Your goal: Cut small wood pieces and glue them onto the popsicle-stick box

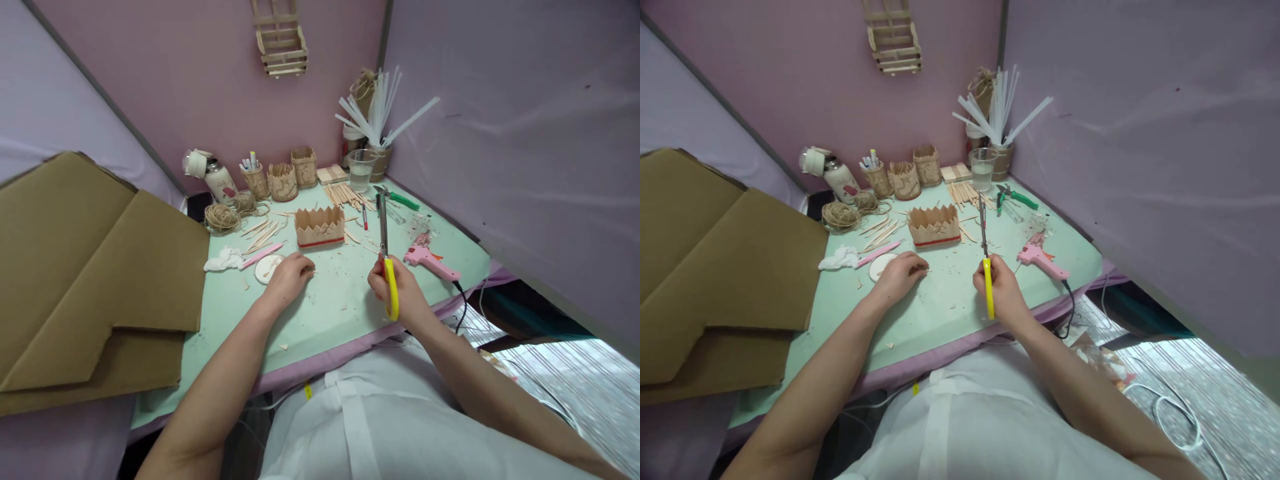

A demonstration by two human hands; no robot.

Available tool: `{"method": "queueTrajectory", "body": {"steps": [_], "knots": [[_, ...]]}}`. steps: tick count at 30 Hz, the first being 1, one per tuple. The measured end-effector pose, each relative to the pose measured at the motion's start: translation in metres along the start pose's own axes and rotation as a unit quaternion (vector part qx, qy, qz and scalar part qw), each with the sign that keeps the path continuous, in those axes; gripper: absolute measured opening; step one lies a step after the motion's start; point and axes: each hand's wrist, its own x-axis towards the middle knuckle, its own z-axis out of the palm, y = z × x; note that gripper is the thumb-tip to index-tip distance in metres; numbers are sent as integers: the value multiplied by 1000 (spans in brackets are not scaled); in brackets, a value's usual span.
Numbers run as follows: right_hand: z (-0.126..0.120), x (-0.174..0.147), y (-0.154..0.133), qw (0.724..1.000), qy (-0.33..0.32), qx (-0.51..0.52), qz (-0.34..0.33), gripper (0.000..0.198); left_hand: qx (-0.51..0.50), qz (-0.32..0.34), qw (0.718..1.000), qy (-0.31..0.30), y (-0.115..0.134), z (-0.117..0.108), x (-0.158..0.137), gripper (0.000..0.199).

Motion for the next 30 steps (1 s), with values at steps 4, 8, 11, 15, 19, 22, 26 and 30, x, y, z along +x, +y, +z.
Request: {"method": "queueTrajectory", "body": {"steps": [4, 8, 11, 15, 19, 22, 26, 30], "knots": [[2, -1, 1, 1000, -4, 10, 3, 12, 18, 8, 1000, -22, 0, 2, 1, 19], [3, -2, 1, 1000, -11, 20, 0, 12, 22, 3, 1000, -10, 1, 1, 1, 17], [3, -3, 0, 1000, -14, 17, -5, 12, 16, -6, 1000, 14, 0, -1, 2, 20], [4, -4, -2, 1000, -13, 9, -3, 13, 33, -21, 999, 34, -4, -1, 3, 23], [5, -4, -1, 1000, -20, 11, -4, 13, 44, -24, 998, 34, -9, 3, 4, 24], [5, -3, 1, 1000, -20, 14, -4, 13, 55, -22, 998, 32, -10, 6, 5, 24], [6, -2, 1, 1000, -15, 9, -5, 12, 85, -27, 995, 49, -8, 6, 5, 26], [5, -2, 1, 1000, -16, 6, -9, 12, 89, -38, 993, 65, -8, 4, 5, 27]]}}
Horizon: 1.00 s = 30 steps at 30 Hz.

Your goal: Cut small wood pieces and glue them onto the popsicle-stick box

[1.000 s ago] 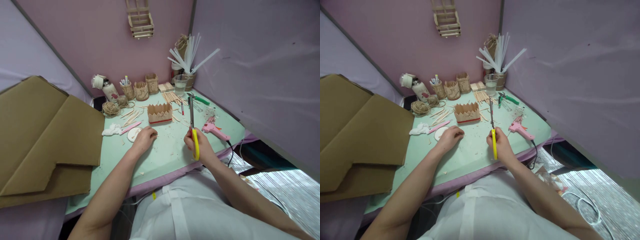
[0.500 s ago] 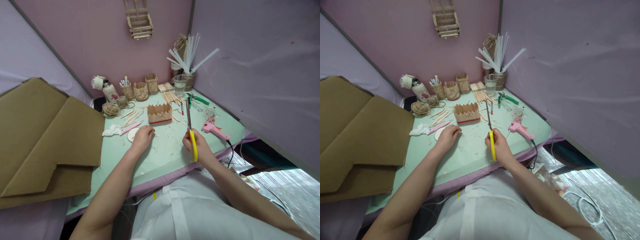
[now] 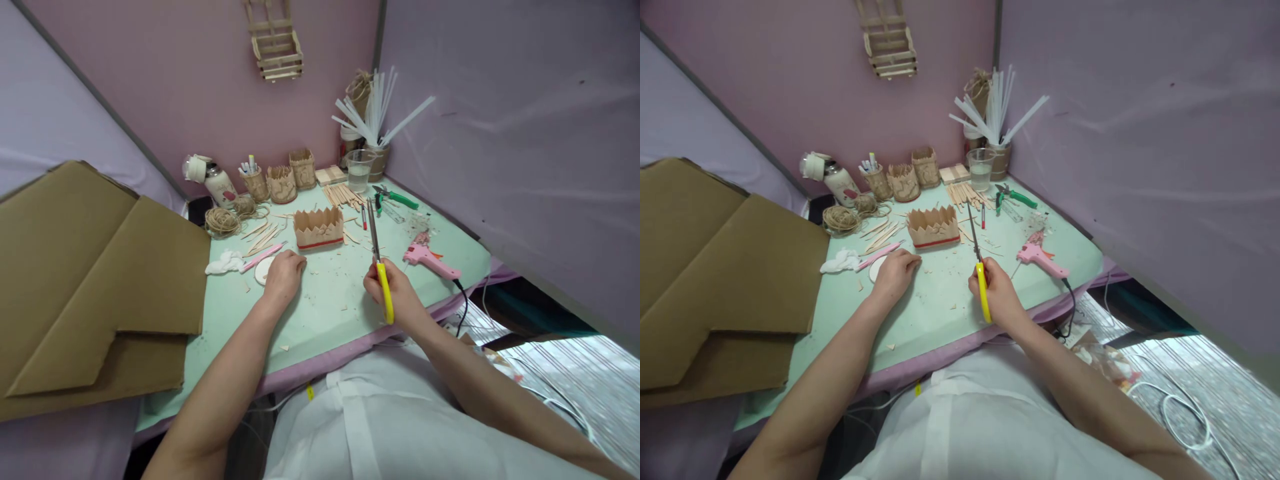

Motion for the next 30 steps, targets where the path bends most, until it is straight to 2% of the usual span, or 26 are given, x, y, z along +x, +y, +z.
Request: {"method": "queueTrajectory", "body": {"steps": [7, 10, 13, 19, 21, 25, 30], "knots": [[-1, 0, -1, 1000, -1, 1, -2, 12, -79, -38, 992, 90, 3, -10, -1, 18], [-2, 0, -1, 1000, -4, 12, -6, 12, -120, -37, 986, 108, 7, -13, -2, 14], [-3, 2, 0, 1000, 4, 12, -20, 13, -138, -40, 987, 74, 15, -16, -3, 15], [-8, 6, 9, 999, 1, -2, -40, 14, -76, 20, 989, -128, 31, -32, -2, 20], [-9, 7, 13, 999, -2, -5, -36, 17, -40, 43, 985, -165, 35, -38, 5, 22], [-10, 8, 18, 999, 5, -2, -35, 23, 12, 73, 985, -158, 43, -29, 30, 24], [-14, 10, 14, 999, 3, 8, -36, 24, 30, 102, 989, -101, 56, 10, 56, 24]]}}
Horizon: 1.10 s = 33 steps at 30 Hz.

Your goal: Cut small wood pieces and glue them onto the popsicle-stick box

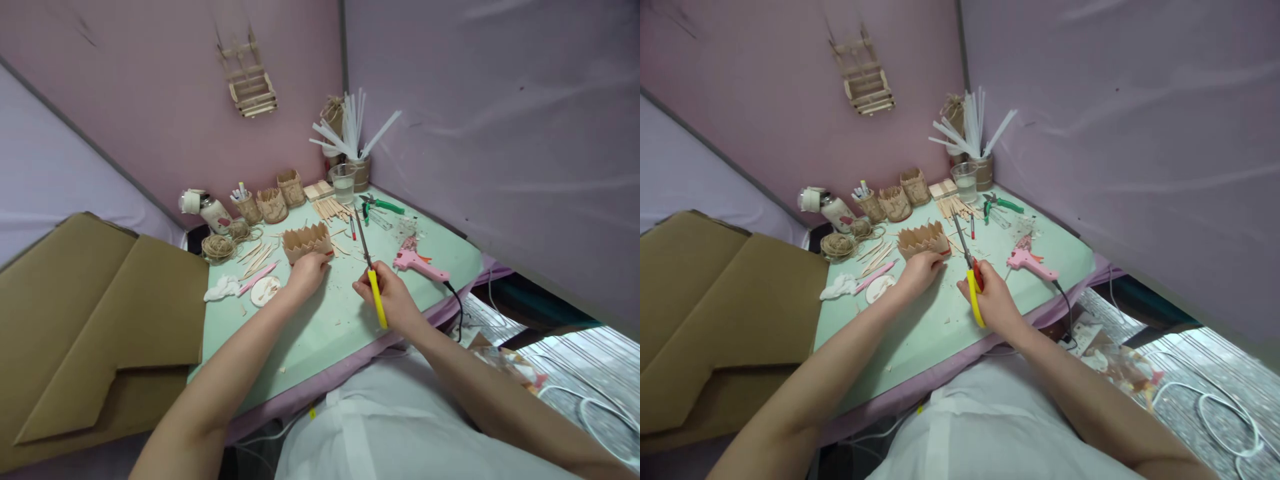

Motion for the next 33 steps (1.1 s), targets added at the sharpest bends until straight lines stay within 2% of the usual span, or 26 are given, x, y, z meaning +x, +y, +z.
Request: {"method": "queueTrajectory", "body": {"steps": [5, 10, 13, 15, 17, 19, 23, 26, 29, 33], "knots": [[-5, 2, -1, 1000, 10, -5, 4, 24, 13, -14, 1000, 19, 6, 20, 7, 25], [-2, 2, 1, 1000, 2, -11, 9, 25, -7, 2, 999, 32, 5, 20, 2, 19], [-1, 0, -2, 999, 2, -35, 4, 24, -98, -26, 993, 66, 0, 10, -5, 14], [-1, -1, -3, 998, 4, -57, 2, 23, -199, -70, 975, 70, -5, 0, -15, 10], [1, -3, -3, 997, 3, -75, 0, 23, -312, -114, 942, 53, -11, -8, -28, 9], [4, -4, -1, 996, -9, -86, 5, 23, -424, -144, 894, 35, -15, -14, -42, 12], [12, -8, 4, 993, -57, -101, 19, 24, -616, -182, 767, 16, -13, -16, -66, 20], [17, -9, 6, 991, -69, -114, 16, 24, -698, -219, 681, 22, -7, -13, -76, 26], [21, -9, 5, 992, -48, -114, 9, 23, -727, -234, 646, 6, 0, -9, -82, 28], [25, -10, -2, 992, -46, -120, 1, 24, -731, -228, 642, -21, 8, -6, -88, 27]]}}
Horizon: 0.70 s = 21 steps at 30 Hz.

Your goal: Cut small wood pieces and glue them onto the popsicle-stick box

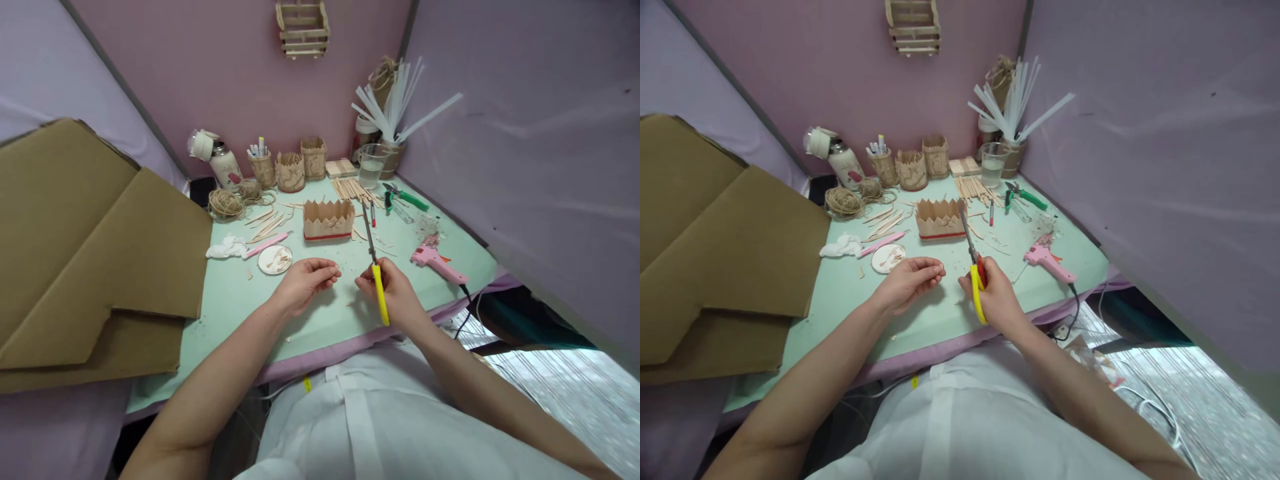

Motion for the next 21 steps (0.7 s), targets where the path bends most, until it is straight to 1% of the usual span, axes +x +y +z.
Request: {"method": "queueTrajectory", "body": {"steps": [3, 6, 10, 13, 17, 21], "knots": [[-1, -4, -8, 997, -38, -63, -11, 28, -4, 22, 1000, 7, 1, 1, -2, 28], [-7, -8, -14, 984, -85, -154, -22, 31, -12, 57, 998, 22, 4, 2, -3, 28], [-15, -13, -18, 964, -104, -244, -17, 36, -4, 103, 994, 28, 7, 4, -6, 24], [-19, -17, -18, 957, -126, -259, -8, 38, 13, 122, 992, 14, 6, 7, -8, 19], [-25, -26, -18, 958, -147, -245, 2, 40, 25, 136, 990, -16, 0, 11, -9, 14], [-30, -38, -16, 959, -161, -232, 20, 34, 28, 127, 991, -45, -6, 14, -10, 12]]}}
